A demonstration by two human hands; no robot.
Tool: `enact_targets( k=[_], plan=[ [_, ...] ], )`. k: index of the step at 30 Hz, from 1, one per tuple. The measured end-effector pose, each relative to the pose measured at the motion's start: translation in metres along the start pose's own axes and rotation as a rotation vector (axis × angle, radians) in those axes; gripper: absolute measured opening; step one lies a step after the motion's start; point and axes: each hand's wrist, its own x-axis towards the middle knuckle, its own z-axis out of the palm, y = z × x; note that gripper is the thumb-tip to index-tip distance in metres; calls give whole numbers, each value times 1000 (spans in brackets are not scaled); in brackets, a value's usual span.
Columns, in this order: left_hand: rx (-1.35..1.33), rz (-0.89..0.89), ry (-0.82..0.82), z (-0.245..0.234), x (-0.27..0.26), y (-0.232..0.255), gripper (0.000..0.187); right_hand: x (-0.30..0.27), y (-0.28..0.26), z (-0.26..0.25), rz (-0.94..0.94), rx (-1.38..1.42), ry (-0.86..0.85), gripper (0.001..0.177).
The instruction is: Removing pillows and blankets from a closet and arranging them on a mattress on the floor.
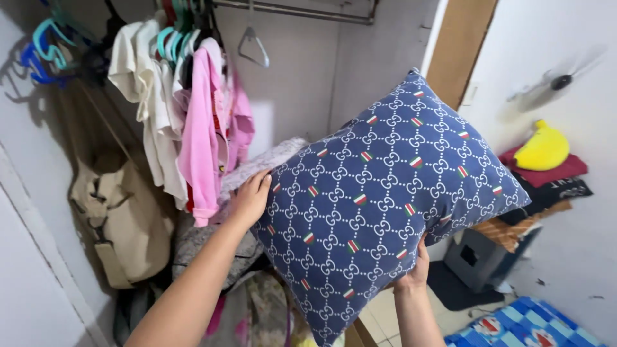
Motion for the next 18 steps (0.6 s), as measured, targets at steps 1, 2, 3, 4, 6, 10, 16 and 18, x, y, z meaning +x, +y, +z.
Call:
enact_targets(
  k=[1,2,3,4,6,10,16,18],
  plan=[
    [-4,3,-5,5,-2,2,52,-5,-7,-2,-5,-4,3,47],
    [5,9,-24,11,-6,3,51,-11,-15,-6,-10,16,-11,47],
    [13,16,-44,16,-9,5,51,-17,-23,-9,-14,34,-26,47],
    [10,17,-51,24,-12,4,51,-23,-33,-14,-19,30,-21,47],
    [-88,67,-93,38,-17,3,53,-33,-53,-23,-32,-22,-39,49],
    [-161,32,-258,45,-46,35,56,-68,-92,-32,-27,-4,-48,48],
    [-272,144,-367,95,-82,52,65,-131,-143,-24,-5,-66,29,51],
    [-347,-46,-534,77,-114,88,72,-148,-160,-27,1,-68,44,48]
  ],
)
